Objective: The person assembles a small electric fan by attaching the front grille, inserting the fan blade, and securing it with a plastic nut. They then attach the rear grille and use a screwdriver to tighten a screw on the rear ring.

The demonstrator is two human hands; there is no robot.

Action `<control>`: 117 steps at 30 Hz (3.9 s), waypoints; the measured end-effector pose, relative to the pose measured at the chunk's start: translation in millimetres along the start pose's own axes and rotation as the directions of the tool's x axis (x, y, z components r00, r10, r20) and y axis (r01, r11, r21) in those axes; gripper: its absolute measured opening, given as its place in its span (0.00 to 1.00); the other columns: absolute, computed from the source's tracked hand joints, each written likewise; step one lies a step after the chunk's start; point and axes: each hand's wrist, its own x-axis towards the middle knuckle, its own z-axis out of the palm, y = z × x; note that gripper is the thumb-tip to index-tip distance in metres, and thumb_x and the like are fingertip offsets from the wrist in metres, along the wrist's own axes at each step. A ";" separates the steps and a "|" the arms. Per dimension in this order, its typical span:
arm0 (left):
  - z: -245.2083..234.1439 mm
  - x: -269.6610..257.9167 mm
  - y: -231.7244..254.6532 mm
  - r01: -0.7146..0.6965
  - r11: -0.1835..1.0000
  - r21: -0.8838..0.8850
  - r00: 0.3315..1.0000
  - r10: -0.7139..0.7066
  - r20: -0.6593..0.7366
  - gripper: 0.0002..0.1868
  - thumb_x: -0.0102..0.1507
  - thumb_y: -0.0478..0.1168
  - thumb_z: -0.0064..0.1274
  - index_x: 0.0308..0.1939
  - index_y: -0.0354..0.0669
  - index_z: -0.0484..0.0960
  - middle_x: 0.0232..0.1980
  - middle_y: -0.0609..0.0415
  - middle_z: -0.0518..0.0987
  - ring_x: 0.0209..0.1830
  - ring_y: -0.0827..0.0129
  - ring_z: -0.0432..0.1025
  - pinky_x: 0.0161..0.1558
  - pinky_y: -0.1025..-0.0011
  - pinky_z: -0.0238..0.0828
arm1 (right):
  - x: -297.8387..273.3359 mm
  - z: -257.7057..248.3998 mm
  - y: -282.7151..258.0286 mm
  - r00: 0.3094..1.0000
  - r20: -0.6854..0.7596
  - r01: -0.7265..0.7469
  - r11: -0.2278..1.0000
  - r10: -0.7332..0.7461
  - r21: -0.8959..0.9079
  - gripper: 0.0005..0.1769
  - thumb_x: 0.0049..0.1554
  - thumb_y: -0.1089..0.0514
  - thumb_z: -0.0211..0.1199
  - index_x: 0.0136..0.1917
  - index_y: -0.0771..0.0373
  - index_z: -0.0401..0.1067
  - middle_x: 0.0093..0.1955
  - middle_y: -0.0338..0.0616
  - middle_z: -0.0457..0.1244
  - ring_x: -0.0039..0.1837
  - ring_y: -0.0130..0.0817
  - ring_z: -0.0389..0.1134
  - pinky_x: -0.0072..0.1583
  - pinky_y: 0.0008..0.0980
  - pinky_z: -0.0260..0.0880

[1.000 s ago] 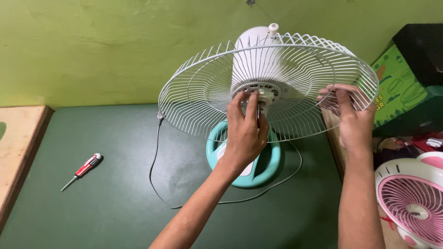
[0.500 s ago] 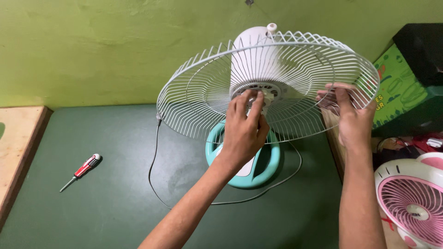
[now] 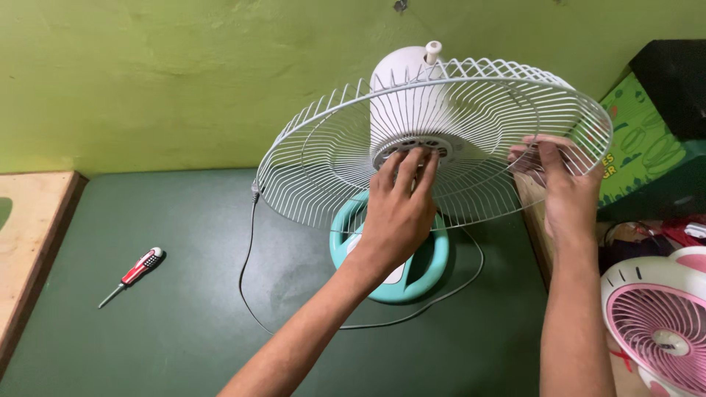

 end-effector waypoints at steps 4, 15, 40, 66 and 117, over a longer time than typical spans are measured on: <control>1.0 -15.0 -0.8 0.052 0.967 -0.248 0.995 -0.070 -0.067 0.38 0.61 0.33 0.60 0.74 0.39 0.63 0.73 0.36 0.63 0.74 0.42 0.60 0.73 0.52 0.61 | -5.1 -4.0 10.7 0.981 -0.089 0.163 0.979 -0.174 -0.119 0.23 0.69 0.50 0.67 0.67 0.68 0.66 0.56 0.45 0.67 0.56 0.36 0.70 0.61 0.37 0.75; 15.6 -31.3 -19.1 0.342 0.782 -0.520 0.922 -0.387 0.025 0.25 0.66 0.31 0.58 0.66 0.35 0.70 0.59 0.45 0.75 0.58 0.58 0.76 0.53 0.66 0.78 | -55.4 44.1 16.9 0.814 0.213 0.562 0.639 -0.540 -0.525 0.10 0.67 0.61 0.55 0.52 0.67 0.76 0.52 0.44 0.65 0.54 0.37 0.67 0.57 0.35 0.70; 22.0 -18.1 23.7 0.367 0.774 -0.516 0.871 -0.481 -0.102 0.40 0.54 0.36 0.60 0.66 0.27 0.60 0.63 0.33 0.59 0.68 0.41 0.55 0.69 0.47 0.51 | -30.8 98.5 41.3 0.724 0.240 0.657 0.538 -0.647 -0.529 0.17 0.59 0.75 0.56 0.60 0.68 0.73 0.56 0.52 0.66 0.55 0.48 0.71 0.54 0.42 0.74; 31.7 -10.5 11.5 0.409 0.776 -0.481 0.833 -0.532 -0.150 0.27 0.56 0.33 0.54 0.58 0.29 0.68 0.55 0.39 0.63 0.59 0.49 0.59 0.64 0.53 0.59 | -37.8 99.5 69.0 0.747 0.176 0.642 0.626 -0.641 -0.443 0.15 0.58 0.62 0.65 0.57 0.67 0.70 0.53 0.52 0.65 0.55 0.47 0.68 0.56 0.42 0.73; 20.3 -21.7 12.0 0.359 0.841 -0.404 0.890 -0.439 -0.122 0.31 0.67 0.40 0.55 0.71 0.32 0.63 0.67 0.34 0.62 0.69 0.41 0.61 0.70 0.53 0.61 | -63.4 96.3 65.5 0.946 0.275 0.191 0.980 -0.170 -0.054 0.33 0.69 0.60 0.56 0.83 0.62 0.51 0.54 0.43 0.64 0.56 0.30 0.65 0.62 0.32 0.68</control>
